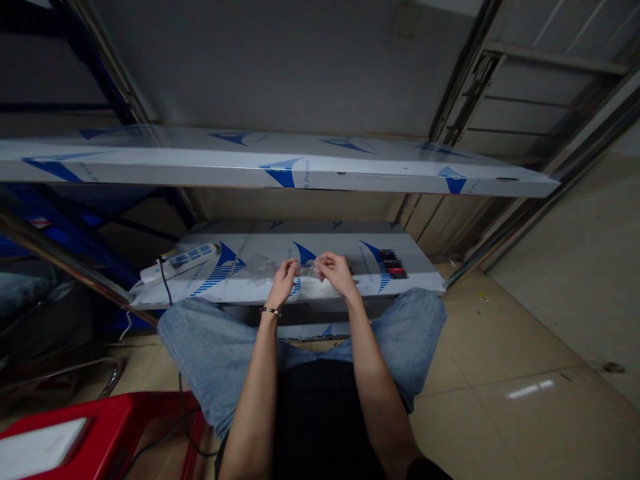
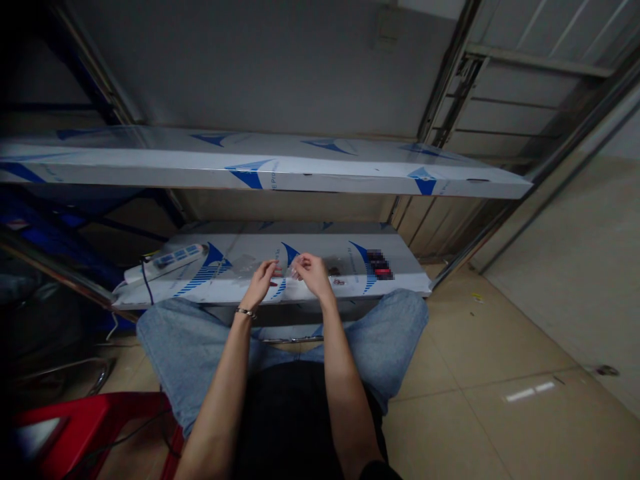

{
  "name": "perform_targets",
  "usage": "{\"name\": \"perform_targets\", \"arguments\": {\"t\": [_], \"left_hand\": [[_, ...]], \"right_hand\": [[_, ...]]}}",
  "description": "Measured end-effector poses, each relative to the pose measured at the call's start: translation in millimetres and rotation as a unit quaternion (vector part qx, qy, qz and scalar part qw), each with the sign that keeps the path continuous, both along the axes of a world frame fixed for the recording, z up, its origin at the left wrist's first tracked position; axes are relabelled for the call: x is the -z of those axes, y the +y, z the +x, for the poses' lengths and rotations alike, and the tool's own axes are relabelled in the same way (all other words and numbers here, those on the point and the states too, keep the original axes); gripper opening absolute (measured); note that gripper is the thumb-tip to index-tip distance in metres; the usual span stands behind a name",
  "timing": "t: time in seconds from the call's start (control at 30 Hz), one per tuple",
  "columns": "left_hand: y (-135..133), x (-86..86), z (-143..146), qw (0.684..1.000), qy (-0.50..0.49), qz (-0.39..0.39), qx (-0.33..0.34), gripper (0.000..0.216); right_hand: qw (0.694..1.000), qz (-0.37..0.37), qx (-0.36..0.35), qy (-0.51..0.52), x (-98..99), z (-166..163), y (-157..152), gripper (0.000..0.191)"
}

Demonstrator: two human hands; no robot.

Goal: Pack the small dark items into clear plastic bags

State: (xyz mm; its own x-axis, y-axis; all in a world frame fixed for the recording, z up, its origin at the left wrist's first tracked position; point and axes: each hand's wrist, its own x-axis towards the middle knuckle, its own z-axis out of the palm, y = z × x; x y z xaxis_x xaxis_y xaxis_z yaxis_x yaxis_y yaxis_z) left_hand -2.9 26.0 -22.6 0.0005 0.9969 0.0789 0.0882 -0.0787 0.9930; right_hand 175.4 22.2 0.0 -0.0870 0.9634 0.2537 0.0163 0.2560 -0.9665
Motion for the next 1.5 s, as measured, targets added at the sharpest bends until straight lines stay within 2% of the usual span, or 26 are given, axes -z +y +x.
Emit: {"name": "perform_targets", "arguments": {"t": [0.07,0.13,0.43,0.57,0.77,0.87,1.03,1.4,1.5], "left_hand": [[-1,5.3,0,0.99,-0.11,-0.062,0.063,0.049],[-3,6.2,2,0.97,-0.199,-0.082,0.113,0.053],[-11,-2.9,14,0.911,-0.378,-0.098,0.134,0.037],[-10,-2.7,18,0.909,-0.381,-0.103,0.134,0.029],[-7,-3.4,17,0.925,-0.361,-0.101,0.062,0.029],[-8,-7.8,14,0.933,-0.346,-0.096,0.037,0.031],[-11,-15.7,6,0.939,-0.335,-0.078,0.02,0.034],[-11,-17.7,2,0.959,-0.279,-0.043,0.036,0.044],[-10,-15.2,1,0.956,-0.29,-0.037,0.032,0.043]], "right_hand": [[0.999,-0.008,-0.012,0.041,-0.7,3,-1,0.031],[0.998,-0.02,-0.019,0.063,-0.2,8,-2,0.034],[0.997,-0.024,-0.042,0.065,-10.4,17,-7,0.033],[0.996,-0.022,-0.042,0.069,-15.4,15,-10,0.039],[0.994,-0.013,0.041,0.102,-14.2,13,-9,0.053],[0.994,0.014,0.06,0.093,-13.1,15,-9,0.047],[0.997,0.042,0.039,0.046,-10.9,17,-7,0.032],[0.996,0.077,0.05,-0.015,-6.7,16,-6,0.022],[0.994,0.084,0.053,-0.04,-10.1,17,-7,0.027]]}}
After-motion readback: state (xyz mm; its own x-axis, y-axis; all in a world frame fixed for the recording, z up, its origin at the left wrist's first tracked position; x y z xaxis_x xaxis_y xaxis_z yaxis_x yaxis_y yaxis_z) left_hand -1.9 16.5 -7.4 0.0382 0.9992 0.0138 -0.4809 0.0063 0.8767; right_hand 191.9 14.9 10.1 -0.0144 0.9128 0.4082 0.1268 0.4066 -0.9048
